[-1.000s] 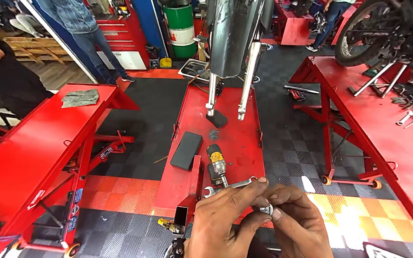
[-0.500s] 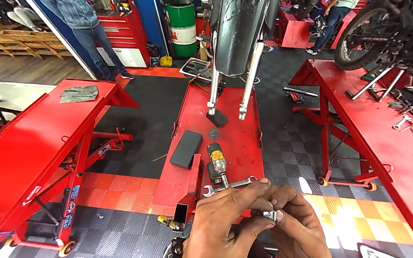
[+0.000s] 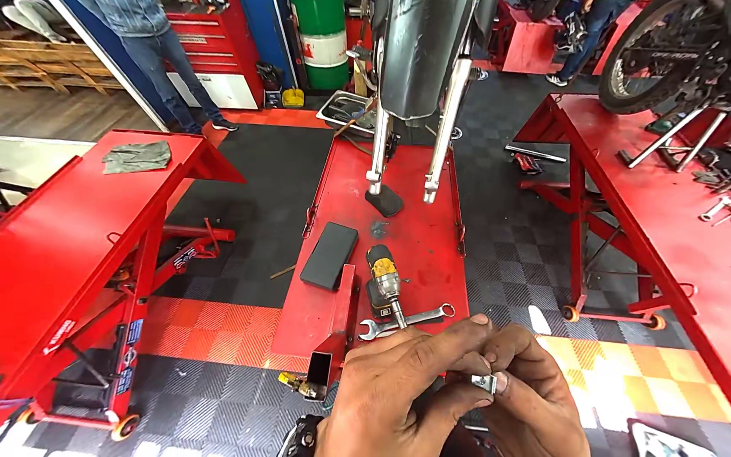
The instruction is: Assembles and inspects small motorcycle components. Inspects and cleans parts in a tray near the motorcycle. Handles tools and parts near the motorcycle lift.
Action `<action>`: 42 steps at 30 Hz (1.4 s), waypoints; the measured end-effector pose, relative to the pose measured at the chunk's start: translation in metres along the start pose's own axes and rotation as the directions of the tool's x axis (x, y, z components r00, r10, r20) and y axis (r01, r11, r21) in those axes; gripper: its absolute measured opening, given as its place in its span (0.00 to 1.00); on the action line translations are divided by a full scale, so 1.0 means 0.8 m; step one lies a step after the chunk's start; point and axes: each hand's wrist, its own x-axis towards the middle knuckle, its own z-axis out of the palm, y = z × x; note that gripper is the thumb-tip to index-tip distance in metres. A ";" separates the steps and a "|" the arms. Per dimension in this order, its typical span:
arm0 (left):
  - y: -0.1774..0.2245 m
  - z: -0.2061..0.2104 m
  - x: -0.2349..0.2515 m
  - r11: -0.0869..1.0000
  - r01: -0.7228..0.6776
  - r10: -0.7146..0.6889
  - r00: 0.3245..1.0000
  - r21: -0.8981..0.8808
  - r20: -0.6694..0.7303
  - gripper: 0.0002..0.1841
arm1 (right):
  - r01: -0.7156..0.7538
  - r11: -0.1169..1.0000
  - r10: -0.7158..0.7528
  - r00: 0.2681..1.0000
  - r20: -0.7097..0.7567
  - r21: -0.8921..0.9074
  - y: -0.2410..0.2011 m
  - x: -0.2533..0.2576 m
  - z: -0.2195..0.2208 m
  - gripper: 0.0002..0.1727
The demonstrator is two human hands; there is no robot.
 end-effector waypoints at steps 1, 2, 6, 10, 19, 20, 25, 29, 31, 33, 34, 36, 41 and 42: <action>0.000 0.000 0.000 1.000 0.001 -0.001 1.000 0.000 0.004 0.23 | -0.005 1.000 0.005 1.000 -0.005 0.014 0.000 -0.001 0.000 0.08; 0.000 0.000 0.000 1.000 0.004 -0.004 1.000 -0.001 0.010 0.23 | -0.011 0.999 0.011 1.000 -0.011 0.030 0.001 -0.001 0.000 0.08; 0.000 0.000 0.000 1.000 0.008 -0.007 1.000 -0.015 0.027 0.23 | -0.028 0.996 0.031 0.999 -0.029 0.090 0.002 -0.004 0.001 0.08; -0.001 0.001 0.000 1.000 0.017 -0.016 0.999 -0.012 0.031 0.23 | -0.017 0.993 0.022 0.999 -0.043 0.113 0.004 -0.007 0.002 0.07; -0.003 0.002 0.001 1.000 0.016 -0.015 0.999 -0.025 0.037 0.23 | -0.026 0.992 0.032 0.999 -0.045 0.122 0.005 -0.008 0.000 0.08; -0.003 0.002 0.001 1.000 0.017 -0.016 0.999 -0.026 0.038 0.23 | -0.023 0.992 0.029 0.999 -0.045 0.125 0.006 -0.008 0.000 0.08; -0.003 0.001 0.001 0.999 0.019 -0.017 0.998 -0.035 0.054 0.23 | -0.030 0.987 0.037 0.999 -0.040 0.158 0.008 -0.008 0.000 0.08; -0.004 0.000 0.001 0.999 0.018 -0.015 0.998 -0.035 0.058 0.23 | -0.038 0.985 0.044 0.999 -0.032 0.170 0.009 -0.008 -0.001 0.08; -0.004 0.001 0.001 0.999 0.021 -0.019 0.998 -0.032 0.058 0.23 | -0.050 0.980 0.057 0.998 -0.030 0.191 0.009 -0.008 0.000 0.09; -0.004 0.001 0.001 0.999 0.021 -0.019 0.998 -0.038 0.060 0.23 | -0.062 0.975 0.070 0.997 -0.031 0.213 0.008 -0.008 0.001 0.09; -0.004 0.000 0.001 0.999 0.021 -0.019 0.998 -0.044 0.061 0.24 | -0.067 0.973 0.075 0.997 -0.030 0.223 0.008 -0.008 0.001 0.09; -0.004 0.000 0.001 0.999 0.024 -0.021 0.998 -0.045 0.067 0.24 | -0.075 0.968 0.084 0.996 -0.028 0.241 0.008 -0.009 0.001 0.09; -0.004 0.000 0.002 0.999 0.021 -0.018 0.997 -0.045 0.072 0.24 | -0.085 0.954 0.096 0.995 -0.026 0.287 0.009 -0.009 0.003 0.09; -0.004 0.000 0.001 0.999 0.021 -0.018 0.997 -0.048 0.071 0.24 | -0.087 0.951 0.098 0.995 -0.023 0.297 0.009 -0.009 0.003 0.10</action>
